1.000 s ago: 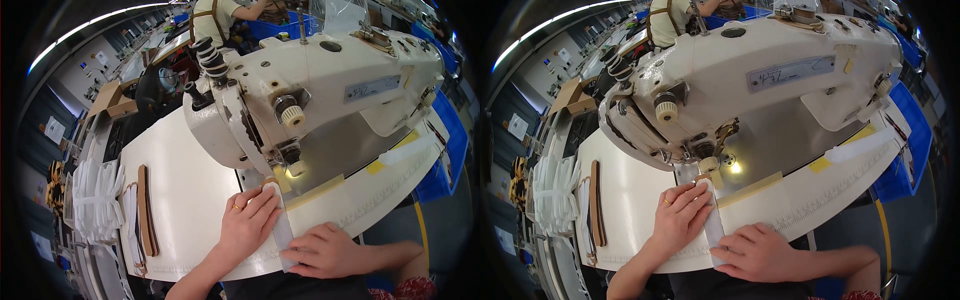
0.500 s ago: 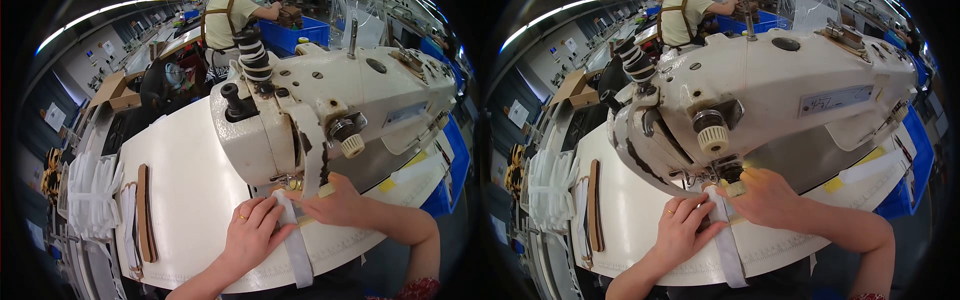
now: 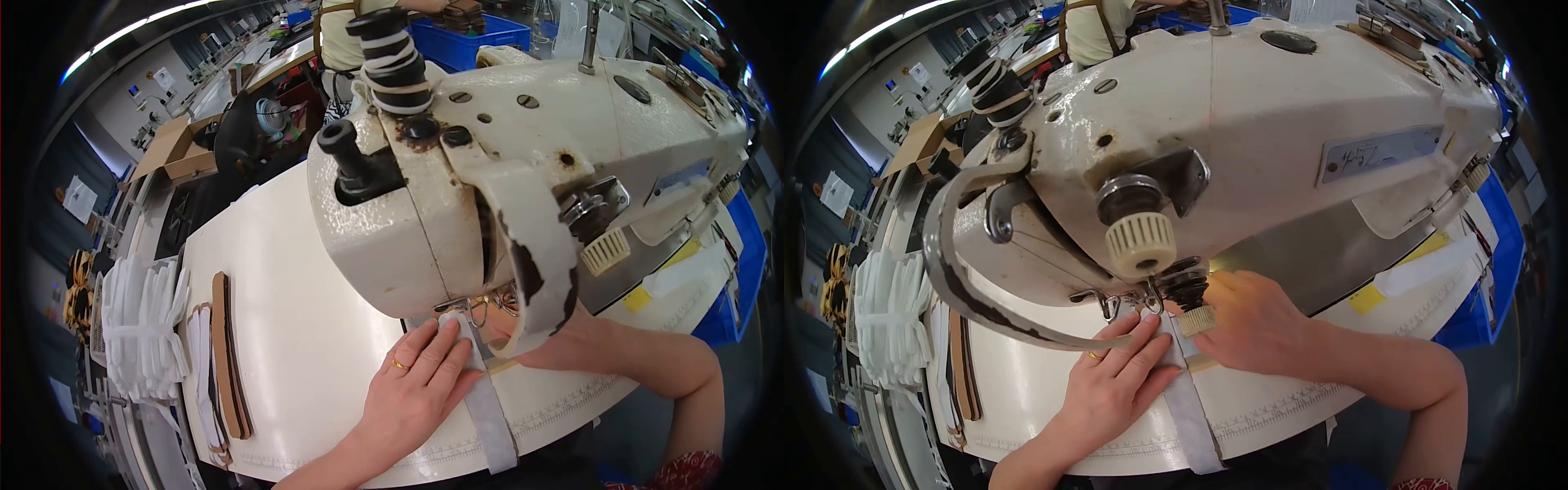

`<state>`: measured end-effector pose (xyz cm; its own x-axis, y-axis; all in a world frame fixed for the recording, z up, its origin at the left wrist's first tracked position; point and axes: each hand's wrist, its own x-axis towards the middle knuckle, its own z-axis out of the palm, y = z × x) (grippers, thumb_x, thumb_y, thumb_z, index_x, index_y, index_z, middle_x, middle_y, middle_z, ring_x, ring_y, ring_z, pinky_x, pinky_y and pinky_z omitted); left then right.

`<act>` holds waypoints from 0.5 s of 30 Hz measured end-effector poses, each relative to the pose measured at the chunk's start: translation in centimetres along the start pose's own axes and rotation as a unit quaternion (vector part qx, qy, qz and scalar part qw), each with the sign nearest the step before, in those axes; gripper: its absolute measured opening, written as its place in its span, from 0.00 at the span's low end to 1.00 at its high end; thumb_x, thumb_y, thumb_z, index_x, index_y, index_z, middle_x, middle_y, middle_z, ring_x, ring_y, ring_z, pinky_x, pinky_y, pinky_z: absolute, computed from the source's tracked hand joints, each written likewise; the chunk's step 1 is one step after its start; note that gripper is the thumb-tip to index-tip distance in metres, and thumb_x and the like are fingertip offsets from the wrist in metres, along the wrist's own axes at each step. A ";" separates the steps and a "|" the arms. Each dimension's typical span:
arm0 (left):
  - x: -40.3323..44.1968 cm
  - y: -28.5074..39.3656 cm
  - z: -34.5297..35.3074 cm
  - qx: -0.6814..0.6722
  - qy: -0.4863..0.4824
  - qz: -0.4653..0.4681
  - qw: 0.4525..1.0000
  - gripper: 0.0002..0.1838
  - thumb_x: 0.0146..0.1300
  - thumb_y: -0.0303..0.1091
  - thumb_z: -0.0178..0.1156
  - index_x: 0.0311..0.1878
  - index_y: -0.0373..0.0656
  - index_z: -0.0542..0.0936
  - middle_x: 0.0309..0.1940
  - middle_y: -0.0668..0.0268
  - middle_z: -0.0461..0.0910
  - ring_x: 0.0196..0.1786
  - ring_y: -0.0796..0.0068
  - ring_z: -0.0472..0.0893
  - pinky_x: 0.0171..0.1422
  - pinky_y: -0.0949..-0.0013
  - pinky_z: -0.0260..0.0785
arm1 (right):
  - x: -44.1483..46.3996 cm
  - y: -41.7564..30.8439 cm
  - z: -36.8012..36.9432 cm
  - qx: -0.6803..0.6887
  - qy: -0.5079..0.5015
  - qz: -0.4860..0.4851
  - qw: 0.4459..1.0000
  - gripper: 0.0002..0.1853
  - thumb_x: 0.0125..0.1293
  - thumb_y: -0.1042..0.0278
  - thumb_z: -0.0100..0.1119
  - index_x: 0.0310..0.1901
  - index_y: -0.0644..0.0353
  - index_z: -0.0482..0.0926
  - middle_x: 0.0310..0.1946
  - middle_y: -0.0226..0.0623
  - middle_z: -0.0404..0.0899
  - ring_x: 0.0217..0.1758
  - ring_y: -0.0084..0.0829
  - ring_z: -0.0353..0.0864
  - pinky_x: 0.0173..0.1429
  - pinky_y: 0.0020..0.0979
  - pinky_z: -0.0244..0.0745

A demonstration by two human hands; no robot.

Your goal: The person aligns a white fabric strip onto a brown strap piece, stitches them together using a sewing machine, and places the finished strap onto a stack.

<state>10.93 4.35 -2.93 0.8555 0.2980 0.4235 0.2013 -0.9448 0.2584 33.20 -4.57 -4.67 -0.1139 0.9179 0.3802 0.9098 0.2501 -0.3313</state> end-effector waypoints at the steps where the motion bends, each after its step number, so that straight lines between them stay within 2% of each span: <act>1: -0.2 -0.1 0.1 -0.003 0.004 -0.002 1.000 0.22 0.57 0.35 0.78 0.55 0.39 0.86 0.58 0.57 0.85 0.61 0.52 0.83 0.65 0.54 0.78 | 0.1 0.0 -0.1 -0.008 0.002 -0.007 1.000 0.19 0.60 0.63 0.68 0.54 0.50 0.88 0.31 0.33 0.76 0.38 0.39 0.79 0.39 0.40 0.75; 5: -0.4 -0.8 0.8 -0.015 0.022 -0.001 1.000 0.22 0.58 0.35 0.78 0.54 0.38 0.86 0.57 0.57 0.85 0.61 0.53 0.83 0.64 0.57 0.78 | 0.2 0.0 -0.1 -0.055 0.020 -0.044 0.997 0.21 0.61 0.63 0.68 0.58 0.49 0.87 0.31 0.33 0.75 0.38 0.38 0.79 0.38 0.39 0.74; 9: 0.0 0.0 0.4 0.077 0.032 0.004 0.997 0.21 0.58 0.35 0.78 0.53 0.38 0.87 0.55 0.59 0.86 0.56 0.57 0.84 0.62 0.59 0.78 | 0.3 0.3 0.1 -0.051 0.055 -0.082 0.994 0.20 0.59 0.64 0.67 0.55 0.50 0.88 0.30 0.33 0.74 0.38 0.35 0.78 0.37 0.36 0.73; 14: 0.0 0.7 0.0 0.127 0.019 -0.011 0.992 0.20 0.59 0.38 0.78 0.51 0.38 0.87 0.53 0.60 0.85 0.52 0.59 0.83 0.60 0.59 0.77 | 0.4 0.3 0.0 -0.118 0.066 -0.125 0.983 0.04 0.55 0.65 0.67 0.31 0.52 0.84 0.29 0.33 0.71 0.37 0.33 0.77 0.37 0.35 0.71; 15: 0.0 0.8 0.0 0.137 0.023 -0.003 0.990 0.20 0.59 0.38 0.78 0.50 0.37 0.87 0.53 0.60 0.85 0.52 0.59 0.83 0.60 0.59 0.76 | 0.4 0.1 -0.1 -0.123 0.068 -0.127 0.982 0.04 0.54 0.65 0.67 0.27 0.52 0.82 0.29 0.33 0.71 0.37 0.33 0.77 0.37 0.35 0.71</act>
<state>11.12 3.63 -2.69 0.8327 0.3033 0.4633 0.3331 -0.9427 0.0184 33.32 -4.23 -4.45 -0.3097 0.7821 0.5408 0.9298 0.3681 0.0001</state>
